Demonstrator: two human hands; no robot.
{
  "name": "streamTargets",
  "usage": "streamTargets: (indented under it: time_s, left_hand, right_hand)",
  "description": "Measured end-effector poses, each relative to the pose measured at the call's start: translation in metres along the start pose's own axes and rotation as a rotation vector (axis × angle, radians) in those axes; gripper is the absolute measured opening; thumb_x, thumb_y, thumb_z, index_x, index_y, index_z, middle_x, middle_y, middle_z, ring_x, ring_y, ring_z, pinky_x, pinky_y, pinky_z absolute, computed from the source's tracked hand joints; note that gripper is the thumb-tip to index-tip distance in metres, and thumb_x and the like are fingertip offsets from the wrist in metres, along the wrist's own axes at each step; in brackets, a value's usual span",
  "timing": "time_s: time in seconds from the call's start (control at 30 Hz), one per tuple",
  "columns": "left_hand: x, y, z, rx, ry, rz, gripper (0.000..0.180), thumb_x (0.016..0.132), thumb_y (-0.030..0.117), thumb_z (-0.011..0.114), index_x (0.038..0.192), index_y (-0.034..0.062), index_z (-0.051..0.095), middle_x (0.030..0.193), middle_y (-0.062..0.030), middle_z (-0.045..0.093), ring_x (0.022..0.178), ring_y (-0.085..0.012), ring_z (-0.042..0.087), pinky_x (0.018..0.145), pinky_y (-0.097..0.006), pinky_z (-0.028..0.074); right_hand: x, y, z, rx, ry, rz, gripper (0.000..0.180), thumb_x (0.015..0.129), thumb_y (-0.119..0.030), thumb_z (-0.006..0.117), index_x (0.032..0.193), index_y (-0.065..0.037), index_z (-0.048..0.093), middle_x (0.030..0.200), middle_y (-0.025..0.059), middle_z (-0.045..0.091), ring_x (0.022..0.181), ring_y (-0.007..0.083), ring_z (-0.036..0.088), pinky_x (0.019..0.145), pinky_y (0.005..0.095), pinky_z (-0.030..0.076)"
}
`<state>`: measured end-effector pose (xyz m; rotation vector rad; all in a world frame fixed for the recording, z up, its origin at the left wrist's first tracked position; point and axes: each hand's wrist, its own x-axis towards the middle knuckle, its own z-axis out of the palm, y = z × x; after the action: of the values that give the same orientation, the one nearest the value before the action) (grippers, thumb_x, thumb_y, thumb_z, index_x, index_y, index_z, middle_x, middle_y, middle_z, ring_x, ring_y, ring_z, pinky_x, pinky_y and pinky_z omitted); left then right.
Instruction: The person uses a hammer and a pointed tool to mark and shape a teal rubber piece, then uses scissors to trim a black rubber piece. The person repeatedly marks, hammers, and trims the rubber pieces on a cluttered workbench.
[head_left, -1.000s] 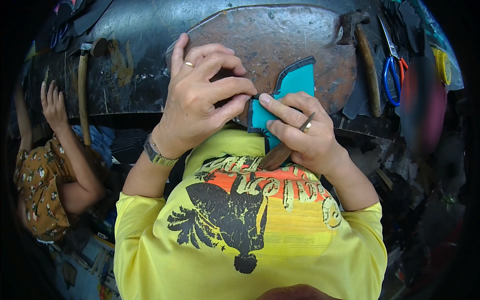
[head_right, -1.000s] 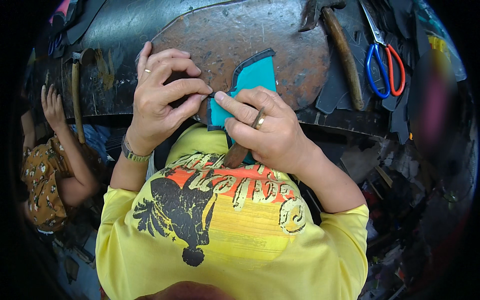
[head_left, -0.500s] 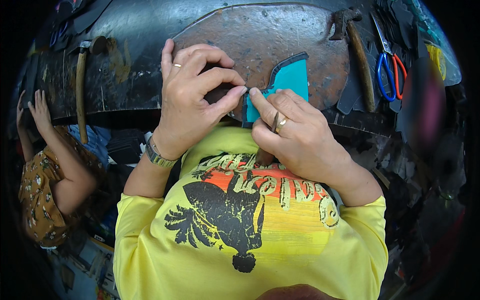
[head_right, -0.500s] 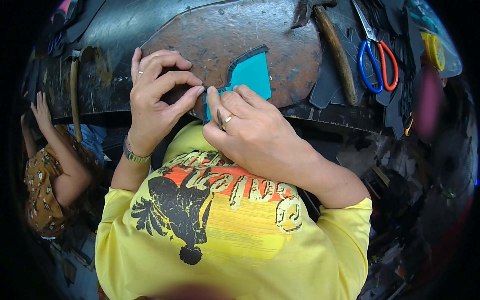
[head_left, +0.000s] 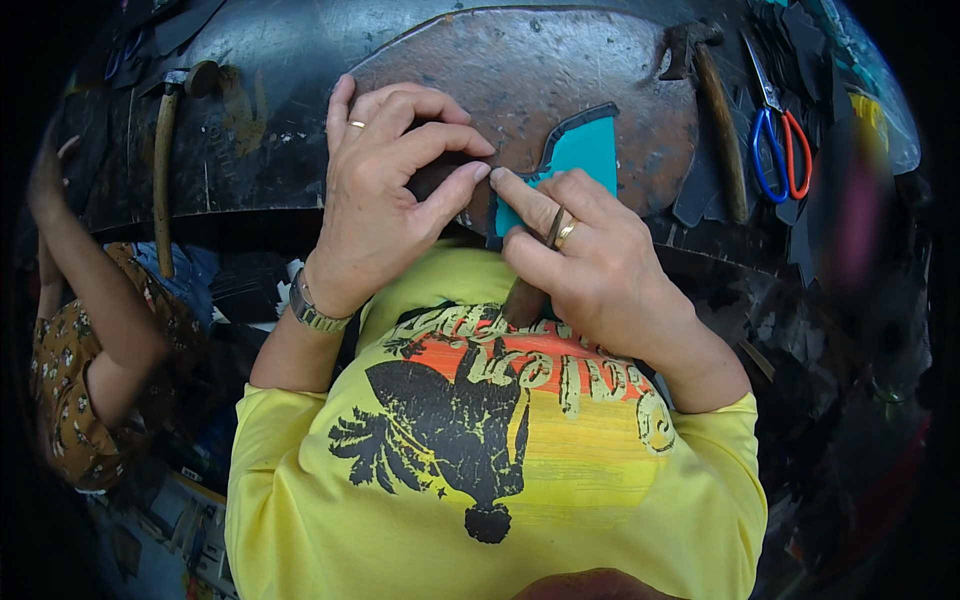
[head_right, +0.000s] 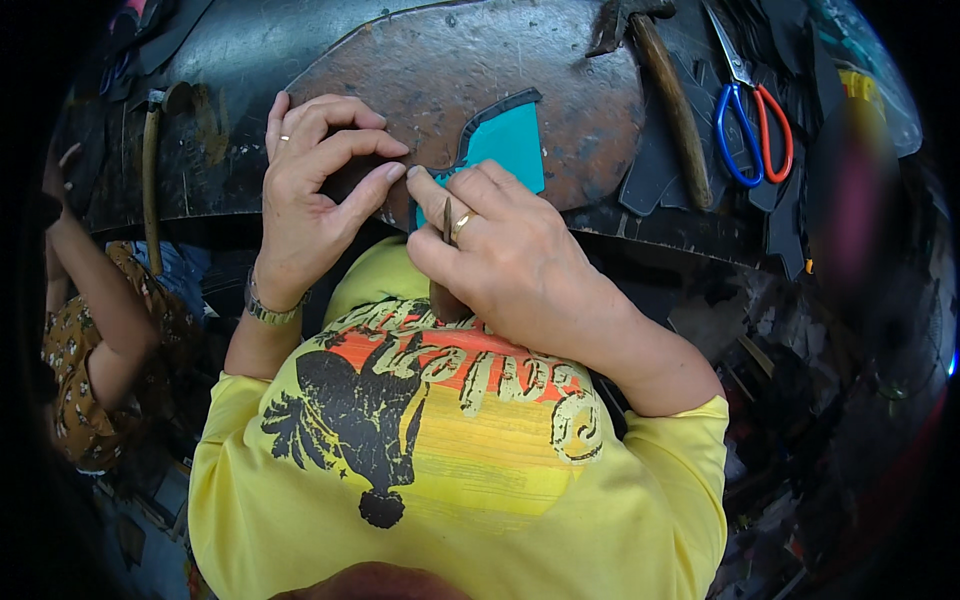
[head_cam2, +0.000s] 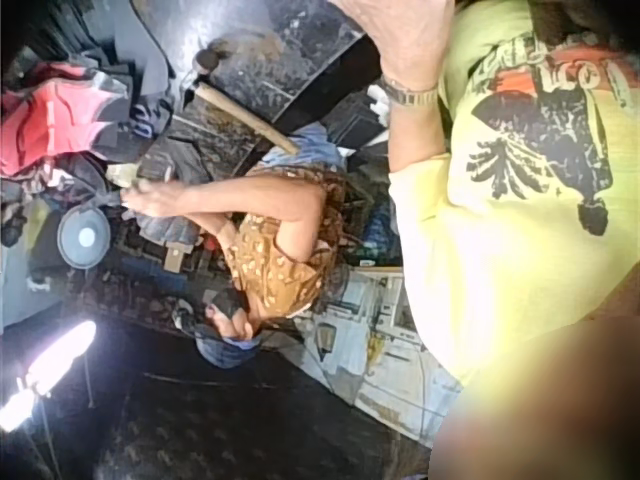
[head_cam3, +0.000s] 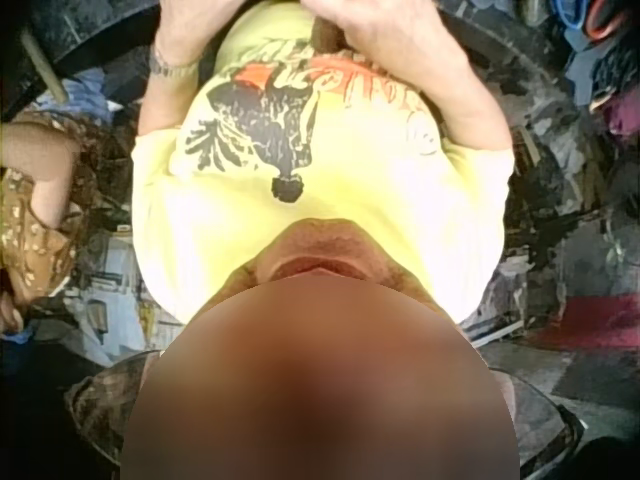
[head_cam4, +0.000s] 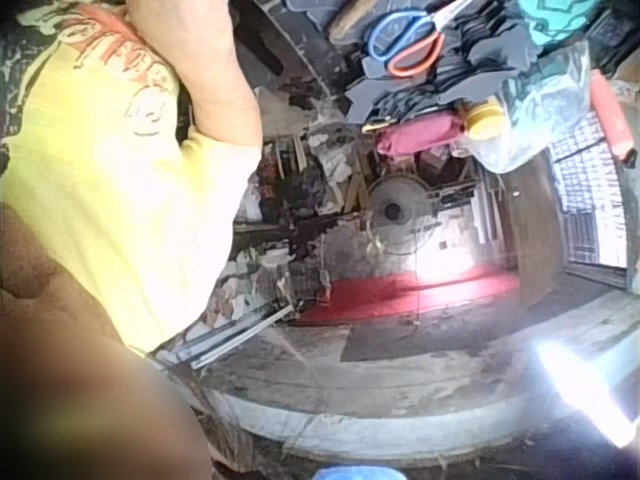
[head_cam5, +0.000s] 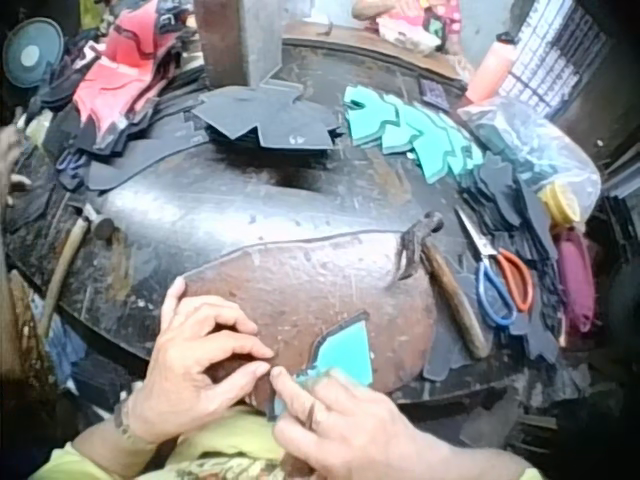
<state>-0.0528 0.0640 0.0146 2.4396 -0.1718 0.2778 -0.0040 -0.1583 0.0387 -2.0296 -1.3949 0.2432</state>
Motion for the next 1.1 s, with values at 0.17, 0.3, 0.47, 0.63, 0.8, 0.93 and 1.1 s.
streamTargets:
  time_s: [0.17,0.3,0.47,0.63,0.8,0.93,1.1]
  left_hand:
    - [0.002,0.005,-0.005,-0.001,-0.037,0.008,0.024,0.077,0.021,0.083,0.1,0.0157,0.076,0.109,-0.0003,0.065,0.118,-0.0252,0.058,0.118,-0.059,0.02]
    - [0.001,0.015,-0.002,0.021,-0.045,-0.003,0.038,0.073,0.029,0.087,0.106,0.0155,0.074,0.112,-0.0021,0.063,0.12,-0.0271,0.056,0.117,-0.062,0.02]
    - [-0.003,0.025,0.007,0.106,0.02,-0.01,0.047,0.067,0.036,0.09,0.106,0.0149,0.073,0.11,-0.0028,0.061,0.119,-0.0275,0.054,0.116,-0.061,0.023]
    - [-0.006,0.029,0.004,0.1,-0.017,-0.067,0.042,0.066,0.031,0.092,0.098,0.0105,0.075,0.109,-0.0027,0.064,0.115,-0.0256,0.058,0.111,-0.049,0.032]
    - [0.004,0.025,0.001,-0.093,-0.019,-0.116,0.026,0.069,0.022,0.09,0.085,0.0091,0.075,0.095,-0.0029,0.066,0.098,-0.0229,0.062,0.091,-0.039,0.043]
    - [0.013,0.034,-0.02,-0.507,0.104,-0.215,0.017,0.071,-0.001,0.086,0.081,0.0041,0.074,0.086,-0.0052,0.07,0.078,-0.0182,0.066,0.079,-0.031,0.051]
    - [0.019,0.045,-0.063,0.174,0.494,0.388,0.026,0.066,-0.006,0.089,0.082,0.0072,0.074,0.086,-0.0037,0.069,0.085,-0.019,0.065,0.076,-0.031,0.05]
  right_hand:
    - [-0.003,0.014,0.0,0.04,-0.006,0.032,0.031,0.063,-0.007,0.077,0.089,-0.002,0.062,0.115,0.0149,0.07,0.093,0.0326,0.06,0.084,0.042,0.051]
    - [-0.008,0.033,0.0,0.544,0.128,0.136,0.025,0.072,0.0,0.078,0.093,-0.002,0.066,0.117,0.0139,0.073,0.099,0.0271,0.064,0.087,0.0386,0.052]
    - [-0.024,0.032,-0.006,1.356,0.429,0.196,0.033,0.083,-0.006,0.083,0.111,0.0,0.065,0.106,0.0199,0.074,0.088,0.0189,0.071,0.082,0.0313,0.058]
    - [-0.045,0.023,-0.044,0.723,0.322,0.656,0.05,0.088,-0.03,0.083,0.123,0.001,0.066,0.081,0.0049,0.068,0.068,0.0076,0.06,0.066,0.0226,0.049]
    - [-0.051,0.022,-0.054,0.298,0.479,0.569,0.038,0.087,-0.012,0.083,0.12,-0.001,0.068,0.092,0.0013,0.064,0.081,0.0056,0.056,0.073,0.0195,0.046]
    - [-0.056,0.029,-0.064,0.34,0.674,0.592,0.024,0.089,-0.006,0.08,0.111,0.0,0.071,0.096,0.002,0.066,0.084,0.0084,0.061,0.077,0.0216,0.049]
    - [-0.054,0.054,-0.07,-0.334,0.526,0.667,0.038,0.086,-0.017,0.082,0.118,-0.001,0.067,0.101,0.012,0.07,0.093,0.0236,0.067,0.085,0.0327,0.052]
